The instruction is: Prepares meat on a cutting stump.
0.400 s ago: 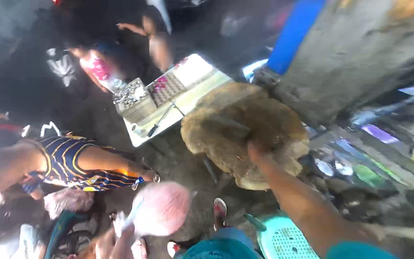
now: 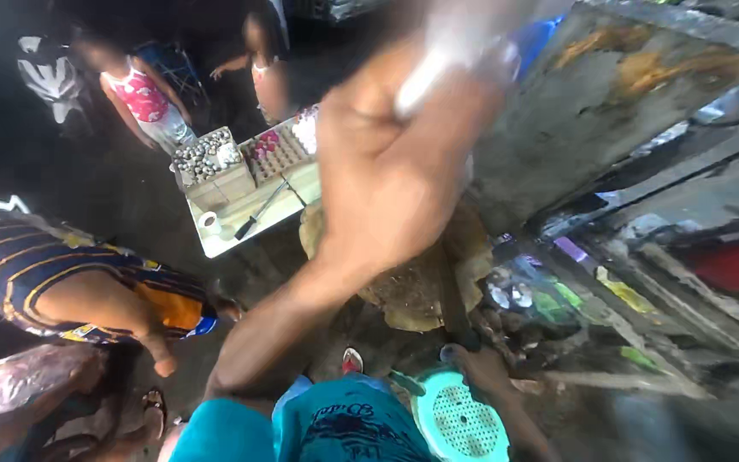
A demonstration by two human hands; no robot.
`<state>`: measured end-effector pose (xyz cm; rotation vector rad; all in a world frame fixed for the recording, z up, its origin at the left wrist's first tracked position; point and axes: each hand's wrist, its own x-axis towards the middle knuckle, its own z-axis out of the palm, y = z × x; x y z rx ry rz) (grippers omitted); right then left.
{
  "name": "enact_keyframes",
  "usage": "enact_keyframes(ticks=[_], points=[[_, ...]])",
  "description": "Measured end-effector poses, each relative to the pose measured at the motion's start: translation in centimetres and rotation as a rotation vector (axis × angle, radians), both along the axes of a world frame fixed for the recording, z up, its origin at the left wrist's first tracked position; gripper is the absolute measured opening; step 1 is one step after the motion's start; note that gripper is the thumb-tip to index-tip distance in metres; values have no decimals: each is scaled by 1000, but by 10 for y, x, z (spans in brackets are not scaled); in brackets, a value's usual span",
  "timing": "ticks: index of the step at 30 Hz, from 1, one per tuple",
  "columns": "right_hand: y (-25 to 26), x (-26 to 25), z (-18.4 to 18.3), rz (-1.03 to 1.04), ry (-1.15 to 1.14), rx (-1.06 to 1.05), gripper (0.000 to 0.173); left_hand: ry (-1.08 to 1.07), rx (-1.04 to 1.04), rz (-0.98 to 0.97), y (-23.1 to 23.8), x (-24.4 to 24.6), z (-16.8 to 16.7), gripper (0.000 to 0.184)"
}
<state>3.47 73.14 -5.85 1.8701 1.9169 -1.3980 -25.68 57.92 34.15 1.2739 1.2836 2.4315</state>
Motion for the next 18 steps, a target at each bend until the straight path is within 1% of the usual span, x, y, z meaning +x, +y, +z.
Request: enact_keyframes(ticks=[1,2,3,4,5,6,7,8,9,10,12,13,14,15,16,18], points=[[-14,13,-5,-77,22,-22,49,-1,3,-50,7,-3,-18,12],[-28,21,-8,-150,55,-40,50,-20,7,-107,16,-7,-44,11],[-40,28,-12,-206,59,-55,48,-51,-17,-182,25,-11,-79,10],[-53,33,-18,-240,56,-52,45,-118,-93,-277,31,-14,-122,9],[-65,33,-20,-250,50,-39,42,-204,-229,-341,35,-20,-169,8],[-74,29,-20,-235,18,-21,42,-236,-420,-369,40,-31,-213,9],[-83,22,-18,-222,-39,-10,43,-172,-666,-386,46,-44,-253,12],[-90,11,-14,-219,-83,1,44,-35,-912,-428,53,-57,-286,20],[-95,0,-8,-224,-113,13,45,79,-1045,-474,64,-67,-309,26],[-96,-9,-4,-237,-135,20,47,155,-1070,-511,77,-70,-321,26],[-95,-24,-4,-292,-132,23,48,356,-1066,-607,104,-66,-307,28],[-101,-27,-8,-327,-106,0,49,504,-1100,-667,107,-62,-301,31],[-106,-31,-10,-372,-60,-42,49,638,-1143,-697,105,-60,-305,35],[-109,-33,-9,-425,4,-81,49,725,-1188,-697,103,-60,-314,39],[-110,-32,-8,-480,72,-113,48,748,-1238,-681,101,-62,-329,40],[-111,-24,-9,-567,154,-157,49,664,-1289,-622,97,-67,-369,41]])
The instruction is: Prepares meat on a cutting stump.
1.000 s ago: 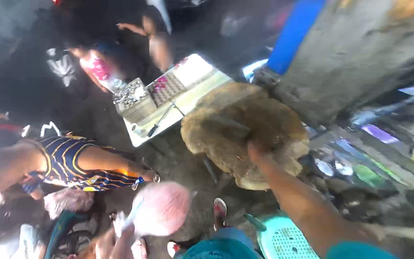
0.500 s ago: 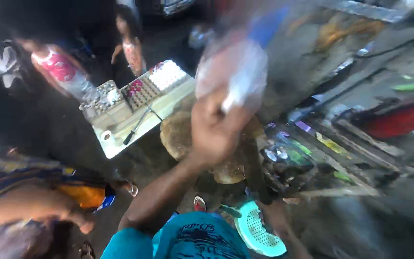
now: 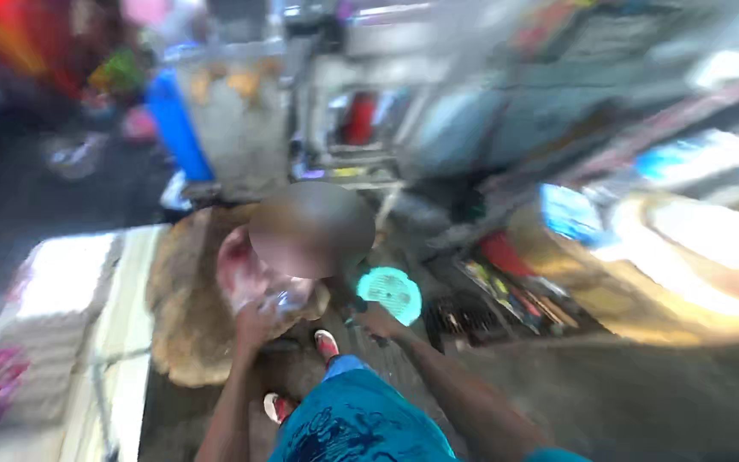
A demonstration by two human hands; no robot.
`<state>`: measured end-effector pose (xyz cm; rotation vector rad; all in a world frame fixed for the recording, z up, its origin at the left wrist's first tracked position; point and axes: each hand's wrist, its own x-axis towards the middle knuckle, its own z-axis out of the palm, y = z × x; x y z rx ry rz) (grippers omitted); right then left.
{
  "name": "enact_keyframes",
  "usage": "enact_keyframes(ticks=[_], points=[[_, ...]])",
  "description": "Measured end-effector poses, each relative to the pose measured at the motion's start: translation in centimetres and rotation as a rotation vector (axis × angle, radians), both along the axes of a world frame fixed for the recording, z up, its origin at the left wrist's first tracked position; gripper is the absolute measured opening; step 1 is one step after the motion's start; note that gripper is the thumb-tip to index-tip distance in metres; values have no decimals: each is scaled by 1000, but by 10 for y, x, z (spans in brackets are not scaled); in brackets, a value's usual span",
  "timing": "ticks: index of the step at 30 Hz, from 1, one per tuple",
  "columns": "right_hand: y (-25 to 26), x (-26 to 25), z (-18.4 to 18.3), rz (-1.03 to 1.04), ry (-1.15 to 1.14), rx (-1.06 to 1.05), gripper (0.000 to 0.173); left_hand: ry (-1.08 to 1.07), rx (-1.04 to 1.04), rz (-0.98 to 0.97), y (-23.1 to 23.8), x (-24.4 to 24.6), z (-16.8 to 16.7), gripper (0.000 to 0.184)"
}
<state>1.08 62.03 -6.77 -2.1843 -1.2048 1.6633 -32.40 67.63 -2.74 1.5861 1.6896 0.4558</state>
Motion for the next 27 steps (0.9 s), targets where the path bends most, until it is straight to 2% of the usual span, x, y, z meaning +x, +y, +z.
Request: enact_keyframes(ticks=[4,6,10,12,17,19,21,24,27], points=[[6,11,-5,-44,-18,-63,53,-149,11,318,-20,0,-38,33],[8,14,-9,-47,-14,-97,55,-170,-35,479,-30,6,-37,32],[8,26,-22,-43,14,-96,58,-11,-46,542,-14,3,-35,39],[9,32,-31,-38,20,-95,58,-13,1,545,12,8,-19,42],[13,48,-47,-63,85,-94,60,-367,195,502,97,38,44,31],[14,50,-51,-56,108,-96,58,-400,237,527,117,49,87,24],[19,54,-43,-20,97,-85,64,-396,297,619,131,54,119,19],[26,58,-27,16,130,-40,59,-292,457,725,134,31,126,21],[35,68,-23,39,190,-54,55,-239,547,697,121,10,113,27]])
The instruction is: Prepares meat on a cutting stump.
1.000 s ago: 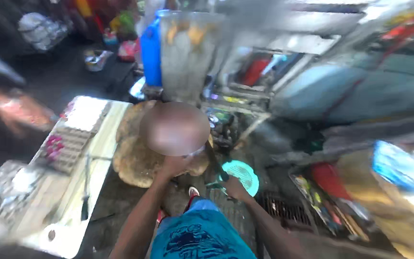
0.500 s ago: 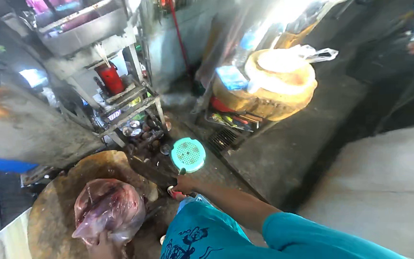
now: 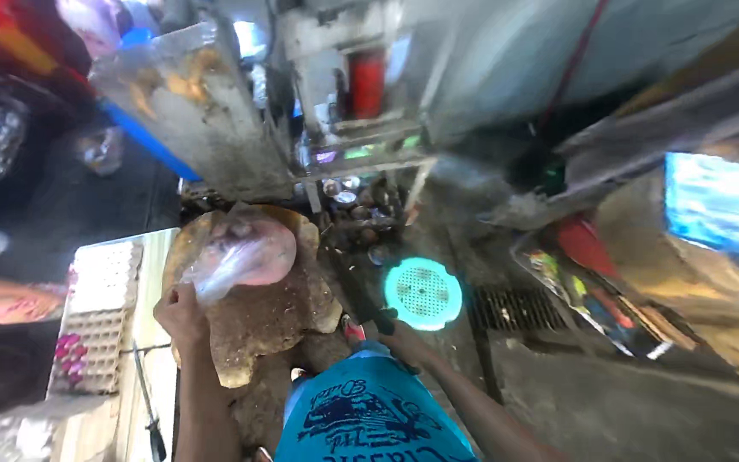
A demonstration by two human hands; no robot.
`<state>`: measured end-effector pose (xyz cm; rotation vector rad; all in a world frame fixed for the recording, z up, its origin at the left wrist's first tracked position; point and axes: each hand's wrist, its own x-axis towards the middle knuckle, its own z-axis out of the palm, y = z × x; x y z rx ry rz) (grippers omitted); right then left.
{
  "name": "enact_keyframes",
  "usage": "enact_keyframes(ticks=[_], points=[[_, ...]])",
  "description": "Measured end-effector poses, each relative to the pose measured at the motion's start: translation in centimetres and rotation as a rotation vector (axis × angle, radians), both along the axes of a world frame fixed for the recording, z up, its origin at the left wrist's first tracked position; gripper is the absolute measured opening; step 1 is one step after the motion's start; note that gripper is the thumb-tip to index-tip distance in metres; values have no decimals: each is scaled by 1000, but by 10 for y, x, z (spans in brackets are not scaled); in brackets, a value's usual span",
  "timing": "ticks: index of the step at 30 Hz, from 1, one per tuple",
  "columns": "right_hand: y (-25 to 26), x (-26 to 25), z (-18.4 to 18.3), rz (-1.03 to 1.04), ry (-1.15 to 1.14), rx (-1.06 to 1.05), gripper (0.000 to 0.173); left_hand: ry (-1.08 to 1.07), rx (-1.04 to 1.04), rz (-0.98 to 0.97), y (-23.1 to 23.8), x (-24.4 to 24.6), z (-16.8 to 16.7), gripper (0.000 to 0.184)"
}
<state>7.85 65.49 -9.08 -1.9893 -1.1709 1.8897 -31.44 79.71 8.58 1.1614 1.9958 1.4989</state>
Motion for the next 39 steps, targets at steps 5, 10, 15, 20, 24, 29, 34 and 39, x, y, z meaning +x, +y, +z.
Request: enact_keyframes(ticks=[5,10,15,20,24,29,34,39], points=[[11,23,-9,-47,126,-132,42,200,-204,-200,-34,-13,-16,28],[25,27,12,20,38,-75,37,418,-304,-361,-43,-14,-41,40],[0,3,50,9,-55,72,44,341,-333,-280,-42,-8,-11,31],[-30,-17,79,-163,122,211,45,227,-202,-375,-12,-8,2,25],[-37,-34,95,-320,237,258,45,214,-169,-421,-5,4,-6,22],[-24,-61,105,-427,402,226,44,152,-189,-336,-8,9,-7,25],[10,-93,101,-178,408,171,41,141,-241,-321,4,12,-2,29],[1,-80,110,332,226,-6,42,-219,-3,-130,15,-26,36,13]])
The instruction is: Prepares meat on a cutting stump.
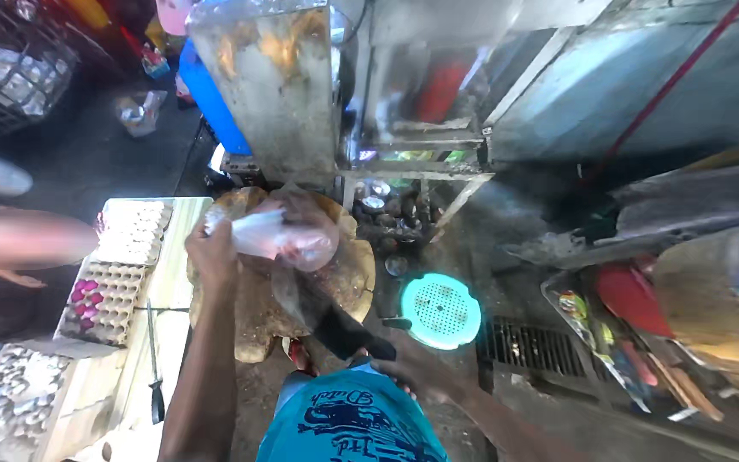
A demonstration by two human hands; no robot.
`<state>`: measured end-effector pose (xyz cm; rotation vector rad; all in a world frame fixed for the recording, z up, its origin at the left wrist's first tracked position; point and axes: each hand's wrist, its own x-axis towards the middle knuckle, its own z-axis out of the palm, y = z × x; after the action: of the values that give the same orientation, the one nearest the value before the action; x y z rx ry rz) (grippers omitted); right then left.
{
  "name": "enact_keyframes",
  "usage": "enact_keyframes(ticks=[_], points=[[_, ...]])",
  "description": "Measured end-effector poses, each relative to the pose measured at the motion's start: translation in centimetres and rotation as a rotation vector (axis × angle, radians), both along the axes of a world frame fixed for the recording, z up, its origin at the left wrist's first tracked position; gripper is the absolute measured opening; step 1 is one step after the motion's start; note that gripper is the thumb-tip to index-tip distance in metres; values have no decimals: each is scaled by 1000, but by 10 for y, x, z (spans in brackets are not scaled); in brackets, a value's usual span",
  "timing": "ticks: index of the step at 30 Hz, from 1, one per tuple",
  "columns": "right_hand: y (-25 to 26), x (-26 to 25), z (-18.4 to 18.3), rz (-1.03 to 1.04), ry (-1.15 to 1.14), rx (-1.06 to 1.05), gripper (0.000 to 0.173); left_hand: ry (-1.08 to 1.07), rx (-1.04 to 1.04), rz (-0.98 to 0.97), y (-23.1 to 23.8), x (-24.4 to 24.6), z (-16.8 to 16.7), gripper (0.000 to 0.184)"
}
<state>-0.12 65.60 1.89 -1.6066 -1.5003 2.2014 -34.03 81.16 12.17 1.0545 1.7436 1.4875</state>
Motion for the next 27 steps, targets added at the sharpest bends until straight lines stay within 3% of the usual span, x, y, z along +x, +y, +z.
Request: enact_keyframes(ticks=[2,4,7,9,11,13,15,16,18,21,24,27], points=[[-13,8,3,52,-49,0,47,-82,100,76,4,-15,-2,1],[-20,11,7,18,-143,11,45,-85,119,111,11,-34,-15,1],[-23,22,16,-132,-264,112,45,-356,41,103,24,-70,-33,21],[-19,30,12,-239,-328,212,47,-533,21,67,30,-85,-47,24],[-12,30,0,-332,-418,279,43,-303,-102,23,24,-91,-71,27],[-3,26,-17,-396,-502,309,41,284,-341,-103,7,-99,-101,38],[10,22,-33,-412,-545,314,44,676,-617,-275,-8,-111,-141,53],[15,21,-41,-402,-557,319,46,738,-728,-298,-13,-120,-161,56],[25,18,-58,-364,-559,344,49,654,-890,-240,-12,-134,-181,61],[41,18,-68,-318,-564,343,51,598,-1017,-354,34,-110,-147,80],[60,21,-70,-278,-586,318,51,615,-669,-428,102,-52,-85,94],[63,31,-72,-269,-579,319,50,640,-388,-632,157,16,-75,89]])
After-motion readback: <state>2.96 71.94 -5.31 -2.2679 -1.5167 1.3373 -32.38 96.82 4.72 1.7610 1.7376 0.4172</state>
